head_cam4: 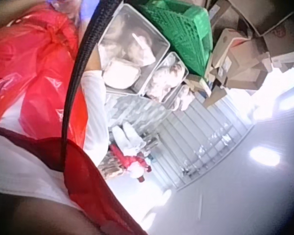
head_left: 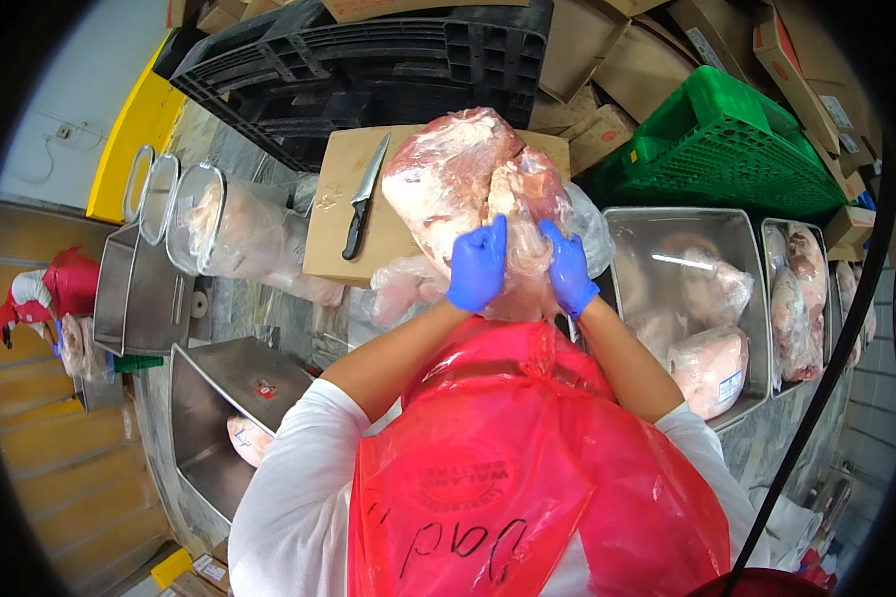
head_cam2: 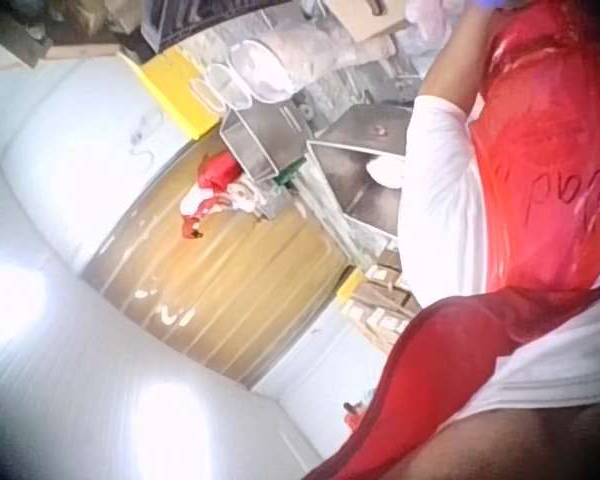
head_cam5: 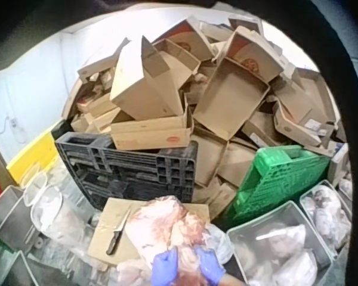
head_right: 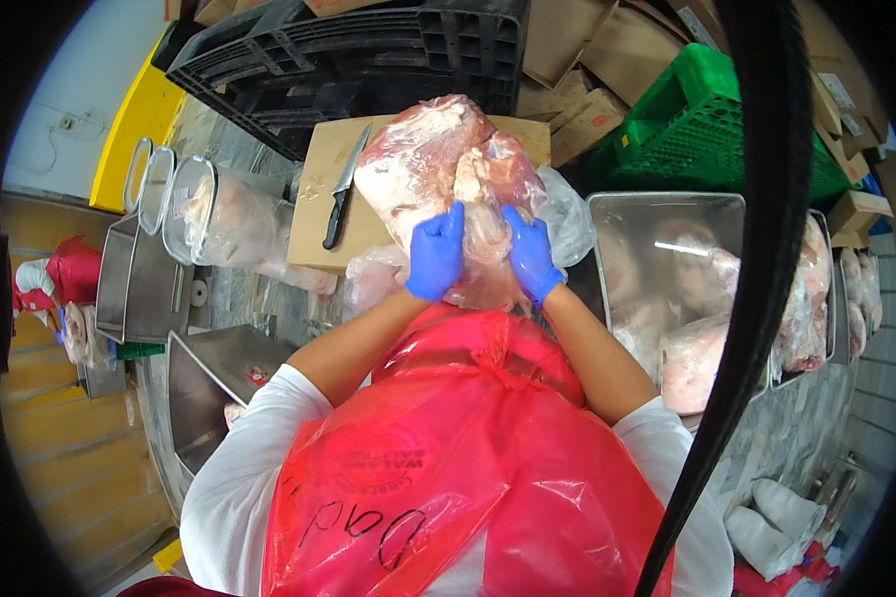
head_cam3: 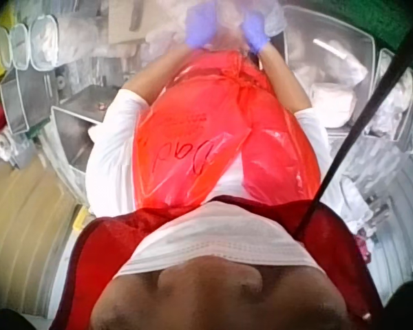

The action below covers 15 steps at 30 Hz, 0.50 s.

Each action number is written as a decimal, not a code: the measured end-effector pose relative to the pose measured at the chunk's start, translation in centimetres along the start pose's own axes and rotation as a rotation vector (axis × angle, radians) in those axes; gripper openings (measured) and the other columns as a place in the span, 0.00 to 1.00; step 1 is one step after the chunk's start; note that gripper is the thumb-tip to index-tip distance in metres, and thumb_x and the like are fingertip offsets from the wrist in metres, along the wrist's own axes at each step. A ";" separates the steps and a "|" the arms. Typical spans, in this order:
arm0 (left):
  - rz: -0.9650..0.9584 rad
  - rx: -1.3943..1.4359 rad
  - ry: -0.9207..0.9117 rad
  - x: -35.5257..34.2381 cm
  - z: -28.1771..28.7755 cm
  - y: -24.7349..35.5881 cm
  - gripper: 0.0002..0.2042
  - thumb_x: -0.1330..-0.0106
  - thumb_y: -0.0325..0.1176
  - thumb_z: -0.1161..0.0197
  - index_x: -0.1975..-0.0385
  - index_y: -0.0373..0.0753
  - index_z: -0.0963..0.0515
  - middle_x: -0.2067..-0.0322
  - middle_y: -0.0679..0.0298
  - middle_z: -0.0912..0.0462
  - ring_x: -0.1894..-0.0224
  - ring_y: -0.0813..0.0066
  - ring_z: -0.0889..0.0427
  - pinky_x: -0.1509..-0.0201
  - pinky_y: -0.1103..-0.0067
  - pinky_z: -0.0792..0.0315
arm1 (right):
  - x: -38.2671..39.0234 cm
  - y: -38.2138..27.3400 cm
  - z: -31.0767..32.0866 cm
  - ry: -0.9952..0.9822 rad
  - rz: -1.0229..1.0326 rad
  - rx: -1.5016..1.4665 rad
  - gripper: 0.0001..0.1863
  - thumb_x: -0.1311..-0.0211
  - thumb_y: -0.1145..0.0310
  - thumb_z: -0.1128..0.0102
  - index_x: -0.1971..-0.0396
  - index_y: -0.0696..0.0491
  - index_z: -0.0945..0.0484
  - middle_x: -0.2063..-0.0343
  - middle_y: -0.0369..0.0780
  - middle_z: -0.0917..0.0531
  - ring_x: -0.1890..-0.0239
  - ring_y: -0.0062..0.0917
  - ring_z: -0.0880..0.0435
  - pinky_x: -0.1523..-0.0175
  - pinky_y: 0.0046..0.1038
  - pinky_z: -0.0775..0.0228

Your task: The person unwraps a large piece of raw meat from plastic packaging and places it on a cardboard cutting board. Using a knife, they cut the meat into smaller portions and place the pieces into metal trays. The person then wraps the remaining meat in plastic and places it into a tray.

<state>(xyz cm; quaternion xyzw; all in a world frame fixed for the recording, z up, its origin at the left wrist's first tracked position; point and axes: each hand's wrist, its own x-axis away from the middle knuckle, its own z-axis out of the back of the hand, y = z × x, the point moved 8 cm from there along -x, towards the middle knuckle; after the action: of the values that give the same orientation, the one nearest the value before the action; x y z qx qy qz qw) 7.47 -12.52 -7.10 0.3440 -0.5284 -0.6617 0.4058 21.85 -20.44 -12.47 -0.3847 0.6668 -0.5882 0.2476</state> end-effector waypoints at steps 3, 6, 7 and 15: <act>-0.071 0.062 0.145 -3.3 -0.2 0.1 0.21 0.30 0.38 0.48 0.85 0.33 0.28 0.88 0.55 0.31 0.85 0.72 0.32 0.78 0.69 0.37 | -2.0 -0.8 -0.6 0.046 0.026 0.126 0.14 0.34 0.65 0.48 0.62 0.60 0.21 0.67 0.38 0.19 0.64 0.20 0.23 0.58 0.27 0.30; -0.232 0.134 0.162 -6.2 -1.1 1.5 0.19 0.29 0.41 0.48 0.78 0.32 0.25 0.87 0.56 0.30 0.83 0.76 0.30 0.78 0.70 0.34 | -4.7 -3.9 -0.7 0.088 0.033 -0.031 0.14 0.34 0.64 0.48 0.60 0.61 0.21 0.67 0.40 0.18 0.65 0.22 0.22 0.59 0.29 0.30; -0.204 0.209 0.138 -6.7 -1.4 2.2 0.19 0.29 0.42 0.48 0.76 0.32 0.25 0.86 0.57 0.30 0.83 0.77 0.30 0.78 0.70 0.34 | -5.4 -5.3 -1.0 0.096 0.041 -0.151 0.15 0.34 0.64 0.48 0.59 0.61 0.22 0.67 0.41 0.18 0.65 0.23 0.22 0.60 0.30 0.29; -0.199 0.425 -0.306 -10.8 2.0 18.7 0.18 0.28 0.47 0.50 0.75 0.40 0.27 0.78 0.69 0.26 0.77 0.82 0.31 0.71 0.84 0.35 | -5.5 -22.7 -4.1 0.022 0.349 -0.294 0.17 0.32 0.66 0.52 0.48 0.57 0.26 0.53 0.39 0.21 0.52 0.25 0.21 0.46 0.27 0.30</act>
<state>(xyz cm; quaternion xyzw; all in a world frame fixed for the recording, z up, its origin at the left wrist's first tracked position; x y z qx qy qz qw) 13.65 -4.05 11.90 0.3677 -0.6740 -0.6169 0.1729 26.88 -13.84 9.79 -0.2889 0.8045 -0.4371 0.2797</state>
